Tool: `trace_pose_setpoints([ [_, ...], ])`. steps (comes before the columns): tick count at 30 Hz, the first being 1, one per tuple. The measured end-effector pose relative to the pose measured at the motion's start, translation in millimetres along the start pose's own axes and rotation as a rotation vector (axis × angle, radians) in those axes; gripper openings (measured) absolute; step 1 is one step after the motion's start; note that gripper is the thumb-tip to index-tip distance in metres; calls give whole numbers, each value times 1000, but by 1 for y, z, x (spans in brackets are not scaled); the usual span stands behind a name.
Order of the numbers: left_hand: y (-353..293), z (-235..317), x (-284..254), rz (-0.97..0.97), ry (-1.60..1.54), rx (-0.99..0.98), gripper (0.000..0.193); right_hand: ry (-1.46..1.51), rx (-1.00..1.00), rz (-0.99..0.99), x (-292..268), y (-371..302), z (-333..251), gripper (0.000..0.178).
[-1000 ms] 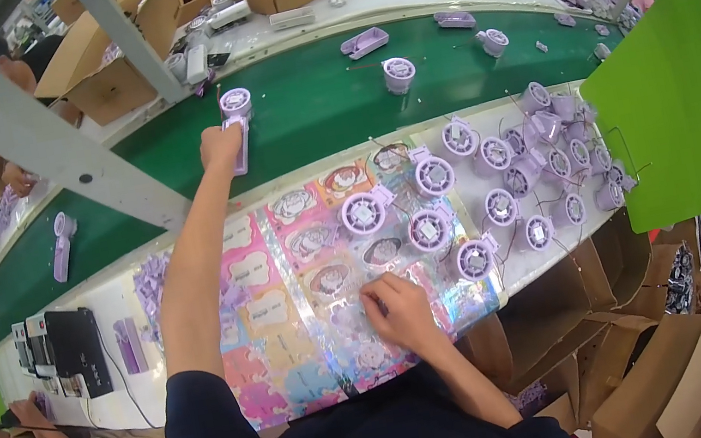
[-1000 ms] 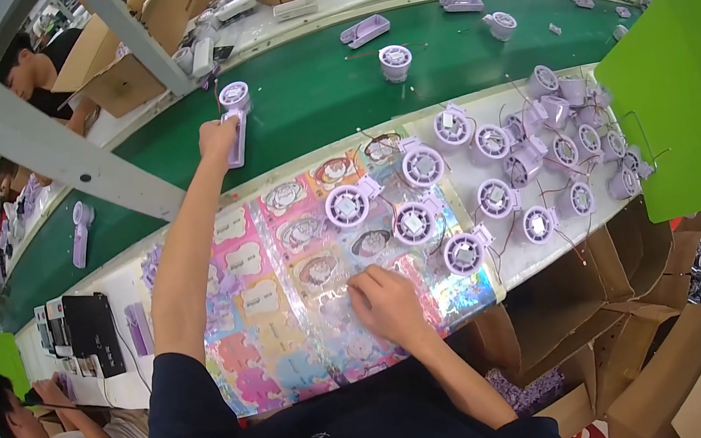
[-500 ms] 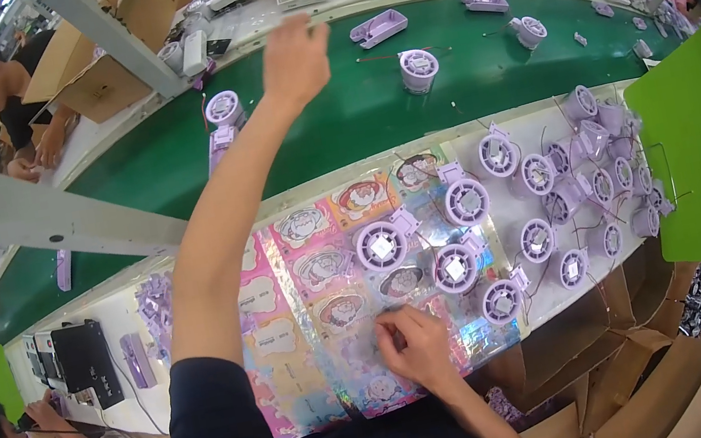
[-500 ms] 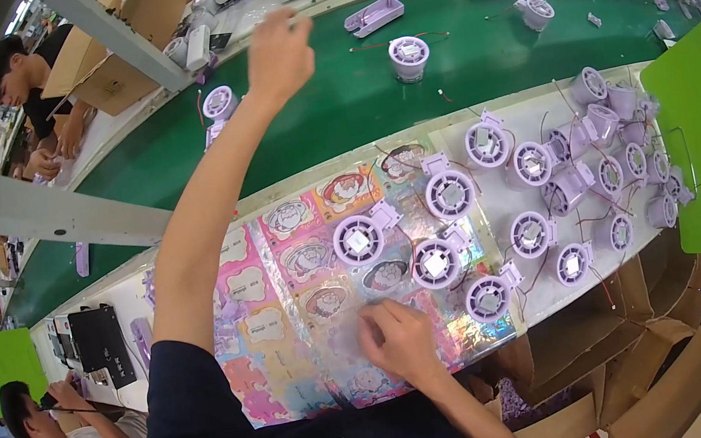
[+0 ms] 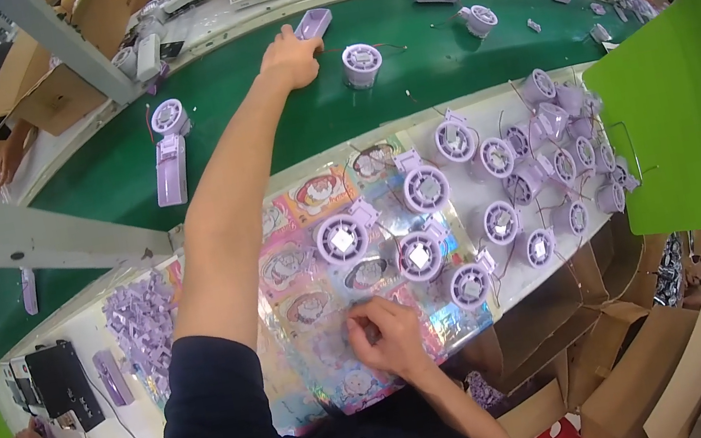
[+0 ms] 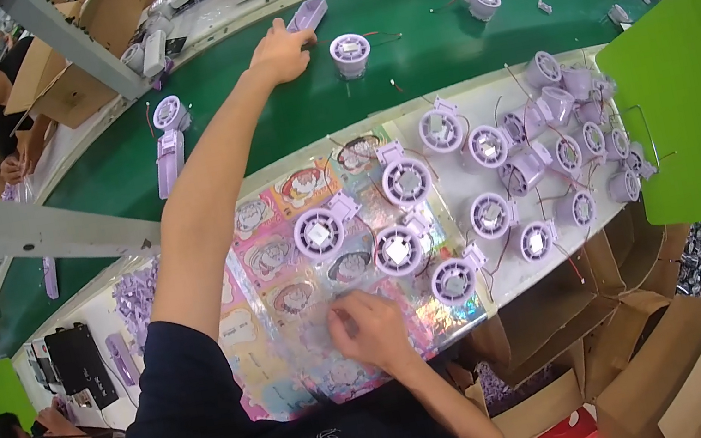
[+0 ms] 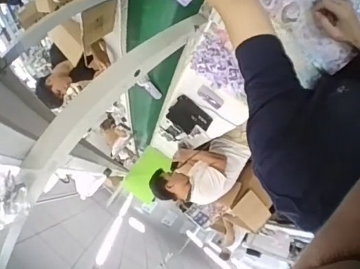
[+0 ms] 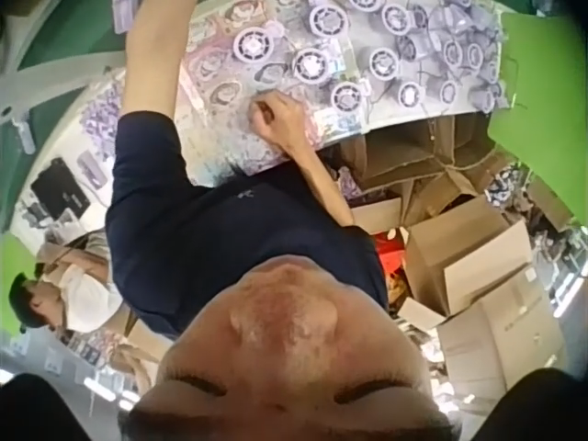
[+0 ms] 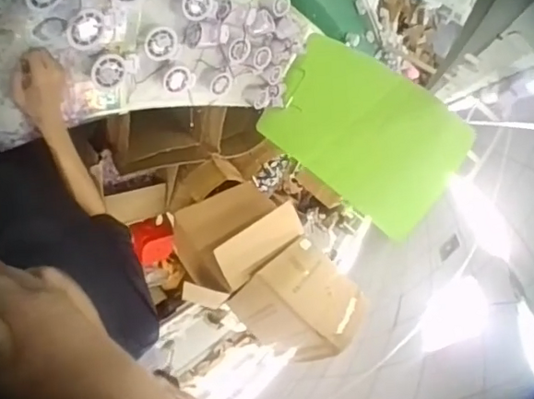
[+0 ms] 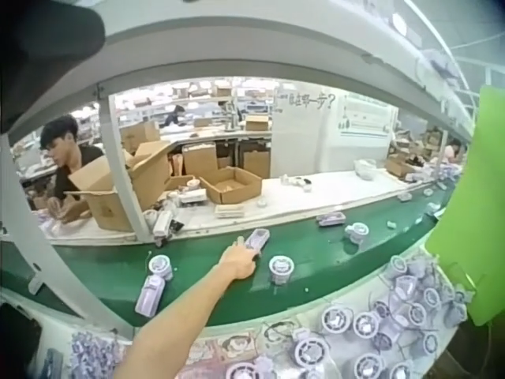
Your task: The person assembles handheld fans by hand, attaching small plastic hinge pieces to fan head assemblies and fitting the fan heads into handle casings.
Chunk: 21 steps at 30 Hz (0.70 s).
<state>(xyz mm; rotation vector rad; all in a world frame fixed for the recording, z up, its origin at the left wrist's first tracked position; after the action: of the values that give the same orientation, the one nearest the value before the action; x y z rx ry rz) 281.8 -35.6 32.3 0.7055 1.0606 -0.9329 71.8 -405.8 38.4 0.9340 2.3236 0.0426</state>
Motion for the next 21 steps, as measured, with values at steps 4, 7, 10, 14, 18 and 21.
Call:
trace_pose_setpoints([
  [4, -52, -29, -29, 83, -32, 25, 26, 9, 3, -31, 3, 1, -2, 7],
  [7, -109, -37, -52, 118, -140, -130, 28, -31, 12, -43, 4, -1, -1, 9],
  [10, -180, -28, -76, 215, -184, -178, 29, -47, -43, -38, 5, -1, -6, 10],
  [14, -292, 15, -88, 414, -304, -100, 27, -142, -138, 62, -1, -8, -4, 12],
  [18, -409, 35, -65, 360, -325, -235, 35, -440, -400, 89, -8, 3, -42, 26],
  [21, -474, 58, -63, 295, -277, -311, 35, -624, -382, 95, -13, 30, -59, 55],
])
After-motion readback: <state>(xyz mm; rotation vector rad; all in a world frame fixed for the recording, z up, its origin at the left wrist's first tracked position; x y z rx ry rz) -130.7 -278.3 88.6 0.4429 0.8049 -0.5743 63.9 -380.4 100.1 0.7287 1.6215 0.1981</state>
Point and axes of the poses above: each hand's wrist, its own y-axis towards the middle knuckle, its own x-axis out of the palm, z = x × y, the point moved 6 cm from there along y, towards the middle knuckle, and after that the axes turned 9 degrees about -y, right-handed, at the moved point
